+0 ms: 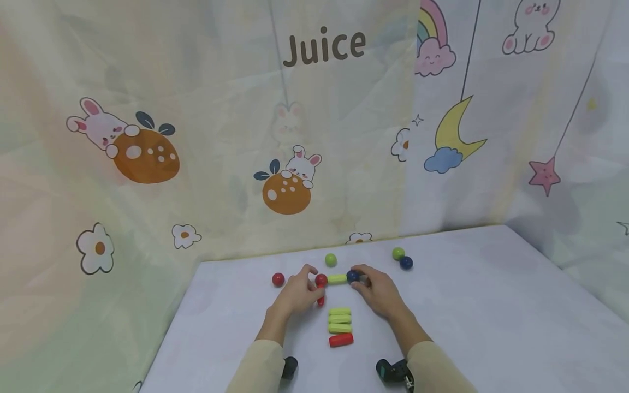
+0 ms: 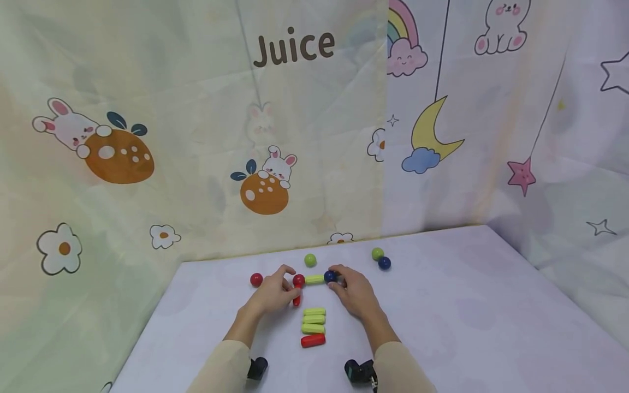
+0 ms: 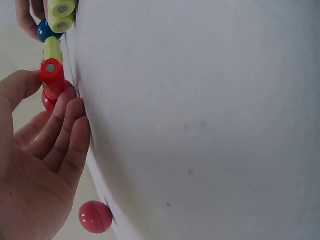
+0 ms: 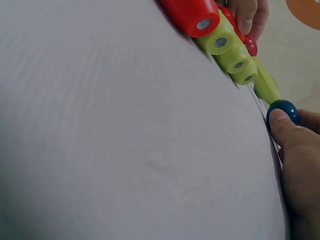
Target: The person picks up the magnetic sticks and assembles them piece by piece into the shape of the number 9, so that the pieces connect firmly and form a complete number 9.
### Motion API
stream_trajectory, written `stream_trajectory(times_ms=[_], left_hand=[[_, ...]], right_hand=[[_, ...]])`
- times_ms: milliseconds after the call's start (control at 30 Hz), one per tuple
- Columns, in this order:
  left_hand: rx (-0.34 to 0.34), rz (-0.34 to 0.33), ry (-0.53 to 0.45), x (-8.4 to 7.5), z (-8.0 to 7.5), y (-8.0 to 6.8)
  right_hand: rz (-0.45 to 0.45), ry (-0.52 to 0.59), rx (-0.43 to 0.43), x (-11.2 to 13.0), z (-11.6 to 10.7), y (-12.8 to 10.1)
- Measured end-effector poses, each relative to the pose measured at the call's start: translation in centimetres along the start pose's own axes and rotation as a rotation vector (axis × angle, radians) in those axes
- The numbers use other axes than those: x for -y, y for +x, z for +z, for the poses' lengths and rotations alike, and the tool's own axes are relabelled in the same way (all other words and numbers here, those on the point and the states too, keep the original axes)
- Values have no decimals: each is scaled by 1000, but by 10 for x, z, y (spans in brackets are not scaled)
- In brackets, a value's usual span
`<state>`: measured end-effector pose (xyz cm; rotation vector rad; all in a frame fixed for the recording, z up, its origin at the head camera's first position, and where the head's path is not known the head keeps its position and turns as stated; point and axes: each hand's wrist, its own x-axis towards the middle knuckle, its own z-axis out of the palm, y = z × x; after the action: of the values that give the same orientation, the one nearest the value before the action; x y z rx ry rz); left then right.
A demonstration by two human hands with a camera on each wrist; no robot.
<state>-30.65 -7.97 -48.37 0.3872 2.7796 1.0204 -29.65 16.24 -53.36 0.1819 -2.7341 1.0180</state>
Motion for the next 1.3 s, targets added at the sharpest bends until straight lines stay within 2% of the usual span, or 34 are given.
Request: stream_trajectory(times_ms=[267, 500, 767, 900, 1033, 1167, 1233, 1300], left_hand=[[-16, 33, -25, 7, 4, 3], [-40, -5, -80, 7, 11, 5], [-107, -37, -127, 8, 17, 4], [-90, -42, -141, 8, 20, 3], [-52, -50, -123, 6, 14, 2], [-6, -37, -72, 3, -1, 1], [5, -9, -50, 2, -8, 0], [-11, 48, -21, 1, -13, -1]], right_hand=[[20, 6, 23, 0, 1, 1], [21, 5, 20, -1, -3, 1], [4, 19, 23, 0, -1, 1], [25, 10, 19, -3, 0, -2], [22, 20, 11, -3, 1, -1], [-2, 24, 12, 0, 3, 2], [-4, 18, 9, 0, 3, 3], [0, 11, 5, 0, 2, 2]])
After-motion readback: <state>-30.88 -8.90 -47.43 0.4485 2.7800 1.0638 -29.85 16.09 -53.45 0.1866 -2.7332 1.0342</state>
